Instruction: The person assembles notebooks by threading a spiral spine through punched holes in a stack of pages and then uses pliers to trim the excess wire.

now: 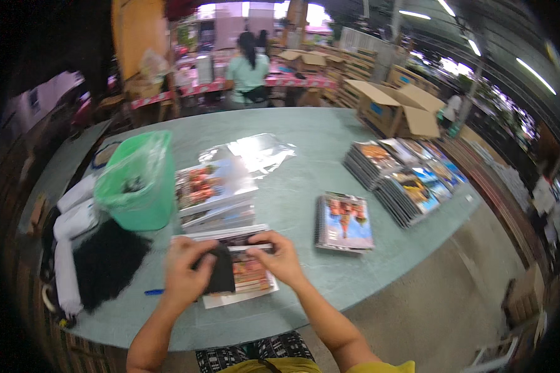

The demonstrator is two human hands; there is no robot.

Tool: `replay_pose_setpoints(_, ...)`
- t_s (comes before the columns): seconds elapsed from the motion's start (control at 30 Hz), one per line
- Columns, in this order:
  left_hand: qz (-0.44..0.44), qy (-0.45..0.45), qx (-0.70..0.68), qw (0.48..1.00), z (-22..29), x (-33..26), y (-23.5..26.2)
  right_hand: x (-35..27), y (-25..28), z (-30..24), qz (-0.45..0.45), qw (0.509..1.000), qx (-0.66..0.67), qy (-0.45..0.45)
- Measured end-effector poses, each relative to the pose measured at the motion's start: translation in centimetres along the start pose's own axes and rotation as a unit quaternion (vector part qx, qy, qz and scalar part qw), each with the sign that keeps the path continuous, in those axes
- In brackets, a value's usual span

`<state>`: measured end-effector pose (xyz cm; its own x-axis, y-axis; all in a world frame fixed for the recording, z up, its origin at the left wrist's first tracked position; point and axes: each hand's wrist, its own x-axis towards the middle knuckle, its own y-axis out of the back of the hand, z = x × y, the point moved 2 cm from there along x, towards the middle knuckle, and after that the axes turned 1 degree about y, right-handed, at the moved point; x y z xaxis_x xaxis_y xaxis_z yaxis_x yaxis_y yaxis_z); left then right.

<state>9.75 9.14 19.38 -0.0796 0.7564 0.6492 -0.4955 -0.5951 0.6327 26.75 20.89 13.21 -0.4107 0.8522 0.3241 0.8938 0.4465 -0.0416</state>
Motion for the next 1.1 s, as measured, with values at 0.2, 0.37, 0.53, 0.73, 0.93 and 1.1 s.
replay_pose_setpoints(0.2, 0.138, 0.019, -0.001, 0.99, 1.8, 0.5, 0.1, -0.1, 0.2, 2.0, -0.076, 0.997, 0.003, 0.013)
replay_pose_setpoints(0.37, 0.187, 0.022, -0.05, 0.981, 2.8, 1.0, 4.0, -1.3, -2.4, -1.7, -0.03, 0.891, -0.39, 0.231)
replay_pose_setpoints(0.53, 0.218, 0.03, -0.048, 0.974, 3.6, 0.7, 6.1, -1.5, -4.7, -2.2, -0.073, 0.831, -0.498, 0.237)
replay_pose_setpoints(0.73, 0.076, -0.013, 0.096, 0.992, 0.9, -1.7, 0.8, -0.9, -3.2, -1.6, -0.004, 0.897, -0.358, 0.258)
replay_pose_setpoints(0.93, -0.126, 0.077, -0.011, 0.989, 1.0, -3.4, -2.6, 0.4, 0.4, 0.9, -0.095, 0.994, -0.055, 0.015)
replay_pose_setpoints(1.1, -0.086, 0.043, 0.011, 0.995, 1.2, -1.5, -2.8, -0.3, -0.6, 2.0, -0.072, 0.994, 0.076, -0.03)
